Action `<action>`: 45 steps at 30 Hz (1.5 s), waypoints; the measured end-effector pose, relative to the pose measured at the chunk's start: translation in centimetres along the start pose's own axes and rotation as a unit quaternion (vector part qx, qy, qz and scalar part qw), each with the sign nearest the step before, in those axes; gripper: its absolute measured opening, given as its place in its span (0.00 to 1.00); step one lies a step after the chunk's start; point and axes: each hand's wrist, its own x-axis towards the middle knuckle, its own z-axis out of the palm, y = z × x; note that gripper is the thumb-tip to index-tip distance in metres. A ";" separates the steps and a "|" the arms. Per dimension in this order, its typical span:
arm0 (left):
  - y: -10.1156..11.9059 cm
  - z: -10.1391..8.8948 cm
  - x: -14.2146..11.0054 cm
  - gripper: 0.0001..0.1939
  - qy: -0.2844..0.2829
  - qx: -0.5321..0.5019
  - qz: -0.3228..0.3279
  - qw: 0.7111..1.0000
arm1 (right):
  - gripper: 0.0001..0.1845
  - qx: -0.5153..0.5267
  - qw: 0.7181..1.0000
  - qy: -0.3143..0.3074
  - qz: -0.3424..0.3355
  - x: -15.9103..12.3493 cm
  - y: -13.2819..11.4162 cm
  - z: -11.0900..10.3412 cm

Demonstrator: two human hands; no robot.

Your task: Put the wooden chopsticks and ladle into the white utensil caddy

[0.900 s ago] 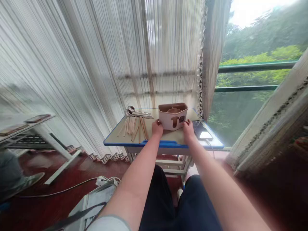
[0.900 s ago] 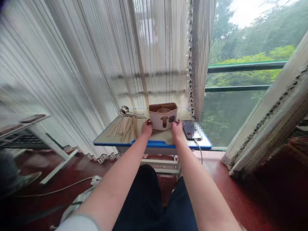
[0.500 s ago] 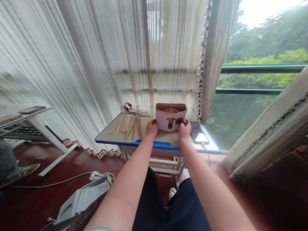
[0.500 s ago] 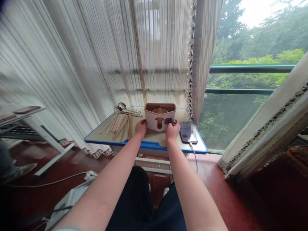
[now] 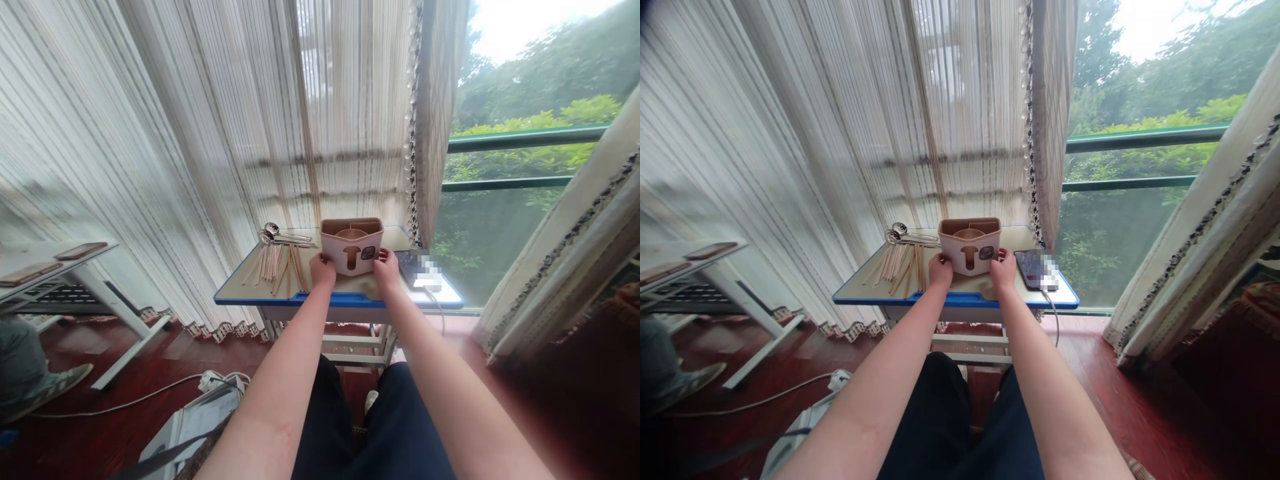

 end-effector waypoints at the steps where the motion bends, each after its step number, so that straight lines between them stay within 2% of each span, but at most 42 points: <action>1: 0.1 -0.2 -0.1 0.16 0.006 0.003 0.003 1.000 | 0.24 0.003 1.000 -0.008 -0.003 -0.1 -0.1 0.0; 5: 0.4 -0.6 -0.3 0.15 0.030 0.011 0.013 0.999 | 0.20 -0.012 1.000 -0.019 -0.012 -0.7 -0.8 -0.1; 11: -0.3 -0.4 0.2 0.16 0.037 0.013 0.003 0.999 | 0.19 -0.081 0.996 0.034 -0.011 -1.7 -2.2 -0.1; 16: -0.6 -0.2 0.5 0.15 0.038 0.010 -0.009 0.999 | 0.18 -0.114 0.992 0.048 0.004 -2.3 -3.0 -0.5; 22: -0.3 -0.6 -0.1 0.13 0.062 0.015 -0.016 0.998 | 0.17 -0.121 0.992 -0.001 -0.017 -2.7 -3.3 -0.9; 28: 0.5 -0.9 -0.5 0.11 0.086 0.029 -0.020 0.996 | 0.08 -0.129 0.987 -0.062 -0.068 -3.0 -3.7 -0.8; 32: 0.5 -0.9 -0.3 0.10 0.089 0.037 -0.028 0.995 | 0.08 -0.127 0.983 -0.102 -0.086 -3.1 -3.8 -1.0; 39: -0.4 -0.6 0.2 0.06 0.092 0.048 -0.030 0.994 | 0.10 -0.116 0.984 -0.112 -0.077 -2.9 -3.5 -1.2; 45: -0.4 -0.7 0.1 0.06 0.097 0.038 -0.032 0.994 | 0.09 -0.116 0.984 -0.116 -0.070 -3.0 -3.8 -1.2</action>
